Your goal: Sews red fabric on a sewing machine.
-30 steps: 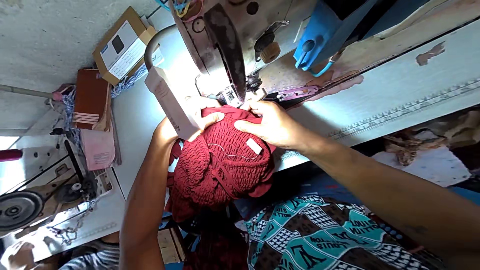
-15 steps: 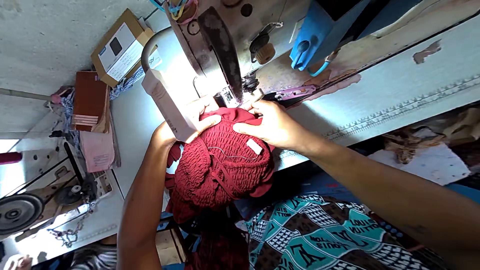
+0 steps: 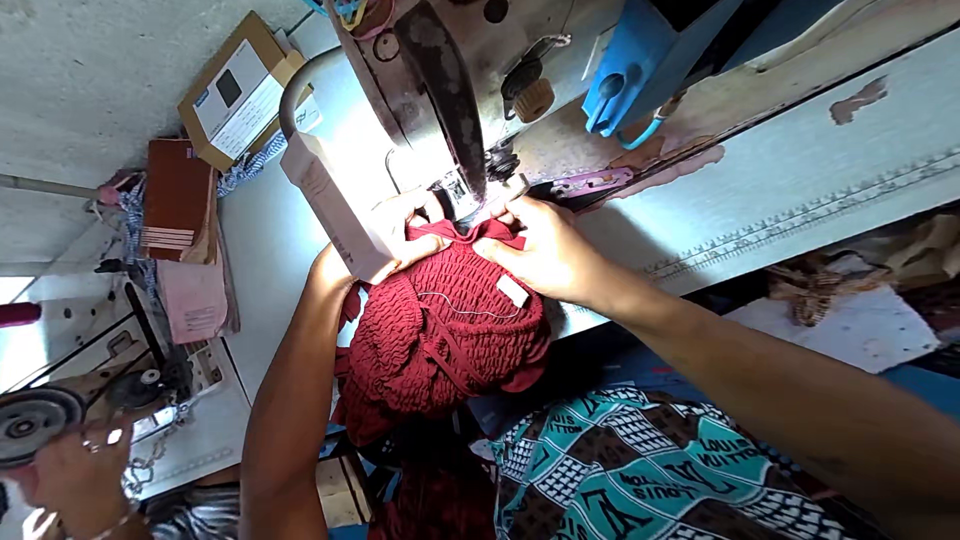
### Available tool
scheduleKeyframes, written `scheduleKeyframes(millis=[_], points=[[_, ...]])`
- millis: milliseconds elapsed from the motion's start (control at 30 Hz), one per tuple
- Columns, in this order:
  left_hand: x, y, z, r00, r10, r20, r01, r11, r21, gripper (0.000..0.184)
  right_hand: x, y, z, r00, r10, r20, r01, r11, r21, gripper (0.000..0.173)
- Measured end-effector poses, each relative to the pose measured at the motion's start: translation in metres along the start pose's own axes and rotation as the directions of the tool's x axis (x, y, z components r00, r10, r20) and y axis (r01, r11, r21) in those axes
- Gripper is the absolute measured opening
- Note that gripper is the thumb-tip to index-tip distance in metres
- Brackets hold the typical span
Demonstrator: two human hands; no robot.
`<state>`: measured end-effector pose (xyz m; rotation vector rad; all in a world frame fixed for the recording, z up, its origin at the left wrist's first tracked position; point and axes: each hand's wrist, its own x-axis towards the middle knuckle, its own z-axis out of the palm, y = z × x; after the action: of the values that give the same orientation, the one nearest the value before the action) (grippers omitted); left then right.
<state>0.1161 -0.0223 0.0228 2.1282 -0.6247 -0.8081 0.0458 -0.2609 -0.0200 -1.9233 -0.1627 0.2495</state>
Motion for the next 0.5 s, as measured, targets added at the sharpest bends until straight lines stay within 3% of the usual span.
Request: scheduleKeyframes(millis=[100, 233, 400, 500], points=[[0.004, -0.005, 0.005, 0.997, 0.006, -0.077, 0.012, 0.973, 0.231, 0.021, -0.002, -0.003, 0.003, 0.998, -0.001, -0.062, -0.008, 0.989, -0.146, 0.033], [0.009, -0.003, 0.024, 0.967, -0.005, -0.256, 0.130, 0.871, 0.474, 0.031, -0.005, -0.007, 0.005, 0.991, -0.072, -0.110, 0.031, 0.940, -0.341, 0.041], [0.011, 0.009, 0.029, 0.942, -0.127, -0.311, 0.260, 0.861, 0.437, 0.030, -0.010, -0.007, 0.005, 0.981, -0.130, -0.144, 0.039, 0.860, -0.508, 0.048], [0.012, 0.015, 0.026, 0.929, -0.183, -0.321, 0.312, 0.856, 0.413, 0.032, -0.014, -0.005, 0.000, 0.953, -0.266, -0.146, 0.104, 0.738, -0.666, 0.047]])
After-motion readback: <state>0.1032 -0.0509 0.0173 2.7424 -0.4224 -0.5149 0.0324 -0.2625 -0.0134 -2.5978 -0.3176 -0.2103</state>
